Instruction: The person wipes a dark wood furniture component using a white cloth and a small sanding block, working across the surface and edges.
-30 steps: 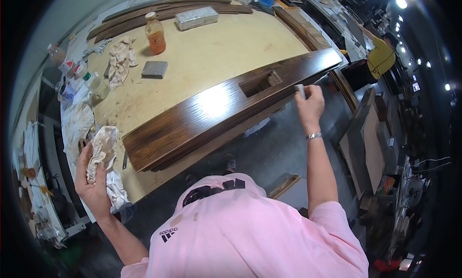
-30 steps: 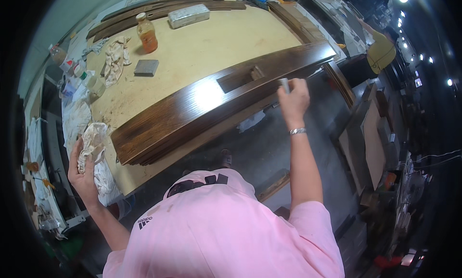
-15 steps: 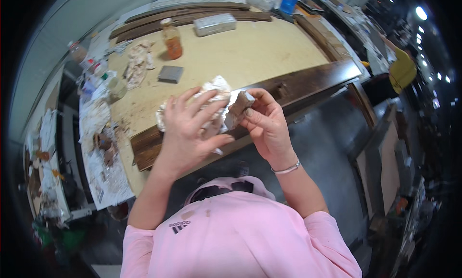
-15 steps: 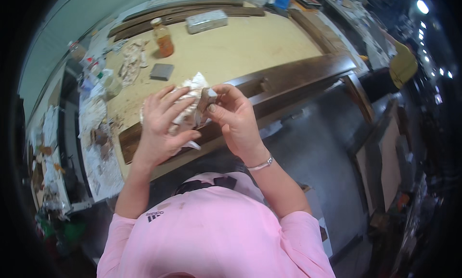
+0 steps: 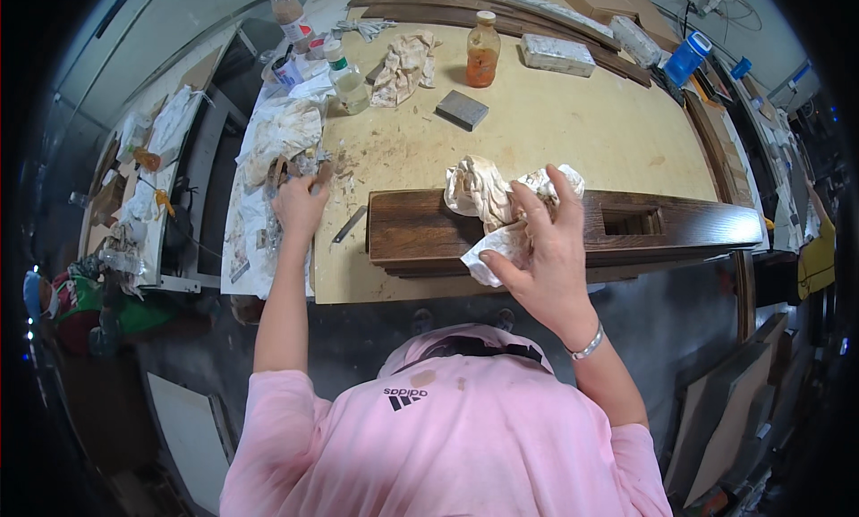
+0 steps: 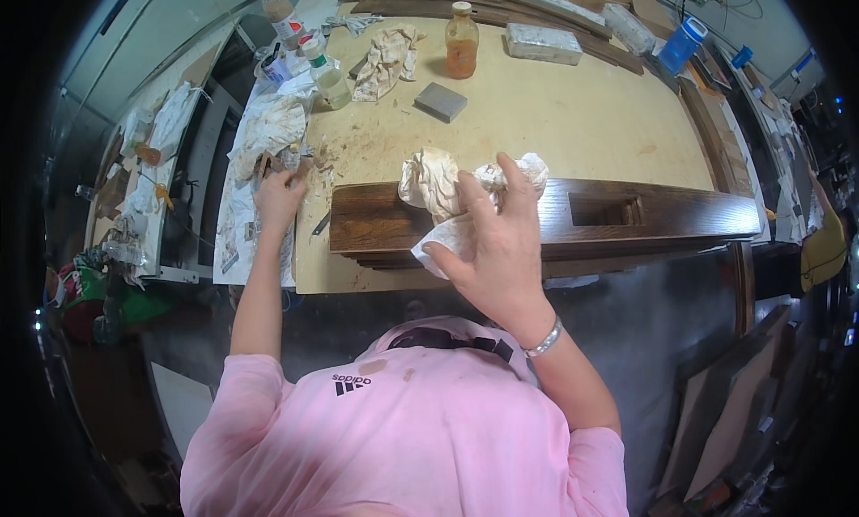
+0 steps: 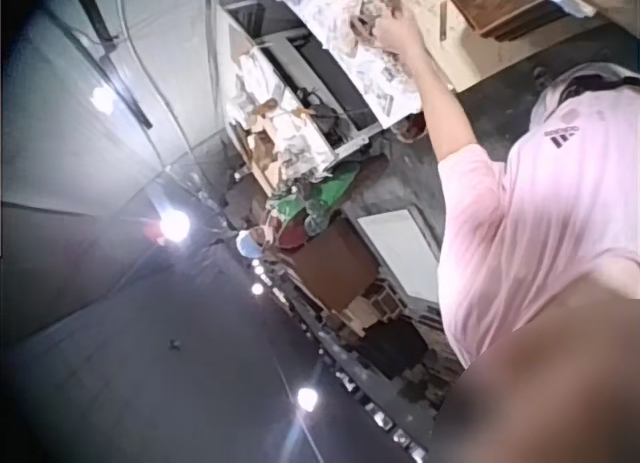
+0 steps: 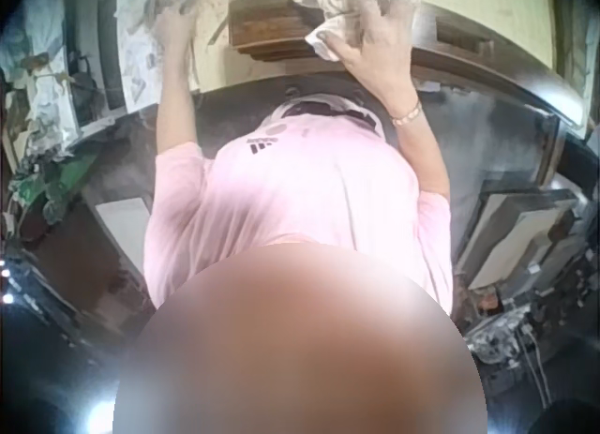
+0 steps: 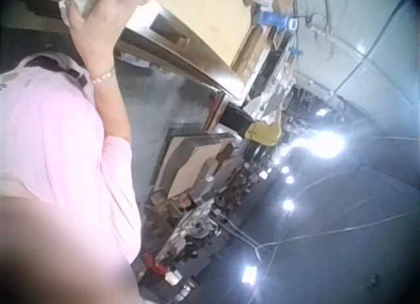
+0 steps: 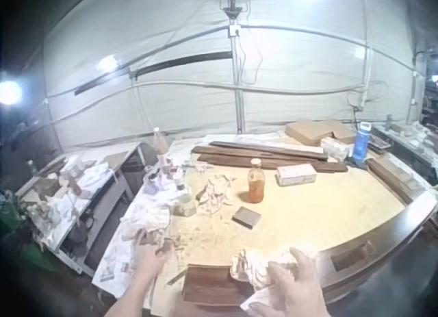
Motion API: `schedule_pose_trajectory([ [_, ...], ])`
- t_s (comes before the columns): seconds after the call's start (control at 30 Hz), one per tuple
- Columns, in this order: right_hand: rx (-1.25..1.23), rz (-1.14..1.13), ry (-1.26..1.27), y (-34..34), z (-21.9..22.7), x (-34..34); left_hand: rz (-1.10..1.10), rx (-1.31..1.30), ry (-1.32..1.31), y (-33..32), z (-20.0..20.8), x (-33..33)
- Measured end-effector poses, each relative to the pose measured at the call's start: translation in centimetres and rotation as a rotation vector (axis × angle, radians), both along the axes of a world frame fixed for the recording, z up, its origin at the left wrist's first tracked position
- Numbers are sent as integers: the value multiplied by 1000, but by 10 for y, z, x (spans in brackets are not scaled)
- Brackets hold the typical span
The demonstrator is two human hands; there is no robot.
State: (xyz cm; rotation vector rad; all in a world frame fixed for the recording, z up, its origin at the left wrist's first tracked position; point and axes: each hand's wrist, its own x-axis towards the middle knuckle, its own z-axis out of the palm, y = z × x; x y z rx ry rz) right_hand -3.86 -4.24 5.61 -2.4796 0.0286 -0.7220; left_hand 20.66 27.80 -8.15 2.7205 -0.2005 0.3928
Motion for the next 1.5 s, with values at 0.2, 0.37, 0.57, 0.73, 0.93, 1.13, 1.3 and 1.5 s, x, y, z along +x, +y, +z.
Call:
schedule_pose_trajectory([
  [0.2,-185,-14,56,7,-29,22,80,123,186,-15,-24,-5],
  [0.37,-78,235,-107,42,-35,31,-414,-450,115,-86,96,-29],
  [0.57,-279,244,-193,51,-57,11,-1001,-203,496,-163,108,-47],
  [0.73,-299,-231,-167,-68,-48,-44,-1070,0,631,-169,107,-41],
  [0.93,-119,229,-195,44,-33,23,-1072,-262,883,-180,90,-27],
  [1.13,-213,348,-327,79,-69,32,-963,-168,742,-174,99,-42],
  [1.3,-313,462,-225,114,-62,46,-947,-54,735,-179,98,-36],
  [1.5,-302,355,-403,60,-79,27,-937,-199,838,-175,104,-38],
])
